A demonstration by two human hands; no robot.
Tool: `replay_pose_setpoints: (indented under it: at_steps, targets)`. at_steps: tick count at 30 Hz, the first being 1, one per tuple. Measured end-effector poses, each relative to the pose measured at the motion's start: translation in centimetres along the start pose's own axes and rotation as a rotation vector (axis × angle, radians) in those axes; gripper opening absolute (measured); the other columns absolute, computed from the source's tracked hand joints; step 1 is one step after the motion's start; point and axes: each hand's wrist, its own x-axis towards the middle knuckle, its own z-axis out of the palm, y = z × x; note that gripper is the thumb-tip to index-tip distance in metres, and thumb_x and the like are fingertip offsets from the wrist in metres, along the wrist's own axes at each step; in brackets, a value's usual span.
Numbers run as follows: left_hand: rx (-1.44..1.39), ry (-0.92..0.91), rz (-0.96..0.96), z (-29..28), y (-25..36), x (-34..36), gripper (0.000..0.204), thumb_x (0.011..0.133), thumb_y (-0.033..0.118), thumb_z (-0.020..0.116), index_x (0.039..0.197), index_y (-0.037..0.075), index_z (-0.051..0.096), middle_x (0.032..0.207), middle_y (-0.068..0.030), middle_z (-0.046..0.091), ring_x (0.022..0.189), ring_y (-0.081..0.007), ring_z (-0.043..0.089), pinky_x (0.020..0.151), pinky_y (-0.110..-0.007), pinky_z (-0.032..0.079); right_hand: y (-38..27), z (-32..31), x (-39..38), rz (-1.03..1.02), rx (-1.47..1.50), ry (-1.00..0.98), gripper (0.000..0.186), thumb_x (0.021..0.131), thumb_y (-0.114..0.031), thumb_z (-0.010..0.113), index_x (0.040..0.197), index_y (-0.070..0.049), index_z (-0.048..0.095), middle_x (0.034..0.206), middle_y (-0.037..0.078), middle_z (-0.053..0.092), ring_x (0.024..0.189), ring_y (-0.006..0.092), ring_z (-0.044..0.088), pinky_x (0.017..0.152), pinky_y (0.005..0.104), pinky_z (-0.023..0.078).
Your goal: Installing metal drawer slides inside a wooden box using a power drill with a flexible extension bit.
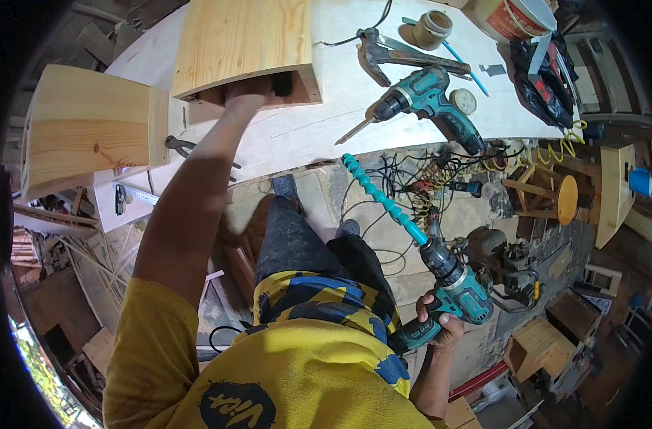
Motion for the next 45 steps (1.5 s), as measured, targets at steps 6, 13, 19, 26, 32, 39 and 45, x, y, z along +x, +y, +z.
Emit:
replay_pose_setpoints:
  at_steps: [6,13,19,26,32,39,45]
  targets:
    - [-0.005,0.123,0.086,0.8,-0.6,0.7,0.040,0.096,0.029,0.042,0.130,0.010,0.050,0.132,-0.0130,0.053,0.124,-0.0292,0.049,0.098,-0.046,0.044,0.1,-0.9,-0.5,0.003,0.013,0.031,0.068,0.061,-0.016,0.067,0.121,0.006,0.044,0.088,0.016,0.061,0.058,0.0222,0.057,0.057,0.0301,0.048]
    - [-0.447,-0.074,-0.120,-0.3,0.0,-0.1,0.038,0.097,0.028,0.042,0.128,0.009,0.051,0.129,-0.0143,0.055,0.120,-0.0293,0.052,0.094,-0.045,0.047,0.3,-0.6,-0.7,-0.041,-0.095,0.029,0.054,0.065,-0.023,0.066,0.106,0.008,0.051,0.082,0.014,0.060,0.056,0.0184,0.054,0.054,0.0295,0.044]
    - [-0.822,-0.239,-0.329,-0.5,0.3,1.5,0.036,0.097,0.027,0.043,0.126,0.008,0.051,0.126,-0.0154,0.056,0.117,-0.0293,0.055,0.090,-0.044,0.050,0.1,-0.9,-0.9,-0.055,-0.089,0.013,0.061,0.066,-0.021,0.066,0.117,0.007,0.046,0.089,0.015,0.061,0.058,0.0192,0.055,0.056,0.0299,0.046]
    - [-1.252,-0.406,-0.569,-3.5,1.1,-1.5,0.033,0.097,0.025,0.043,0.124,0.007,0.052,0.122,-0.0167,0.059,0.113,-0.0294,0.058,0.086,-0.043,0.053,-0.2,-1.4,-0.9,-0.030,-0.039,0.026,0.068,0.062,-0.018,0.068,0.121,0.007,0.045,0.087,0.017,0.062,0.060,0.0232,0.058,0.057,0.0310,0.049]
    - [-2.068,-0.449,-0.691,-4.6,-0.4,-7.4,0.033,0.098,0.025,0.049,0.118,0.000,0.051,0.108,-0.0183,0.061,0.089,-0.0284,0.067,0.068,-0.031,0.059,-0.6,-0.4,-0.1,-0.041,-0.053,-0.045,0.068,0.064,-0.018,0.068,0.122,0.008,0.045,0.092,0.018,0.061,0.061,0.0228,0.058,0.058,0.0305,0.049]
    - [-2.882,-0.226,-0.868,-1.6,0.0,-12.5,0.034,0.097,0.026,0.053,0.116,-0.003,0.050,0.104,-0.0197,0.060,0.073,-0.0189,0.058,0.060,-0.023,0.056,-1.5,1.4,0.3,-0.029,-0.178,-0.067,0.071,0.063,-0.020,0.069,0.123,0.009,0.044,0.103,0.018,0.058,0.062,0.0210,0.057,0.056,0.0291,0.049]
    - [-1.895,-0.257,-0.681,-5.2,0.6,-12.2,0.020,0.101,0.019,0.045,0.116,0.007,0.045,0.096,-0.0152,0.061,0.063,-0.0131,0.048,0.052,-0.025,0.040,-1.6,1.9,0.6,0.008,-0.291,-0.110,0.071,0.061,-0.023,0.072,0.120,0.009,0.047,0.096,0.017,0.060,0.063,0.0220,0.058,0.055,0.0295,0.049]
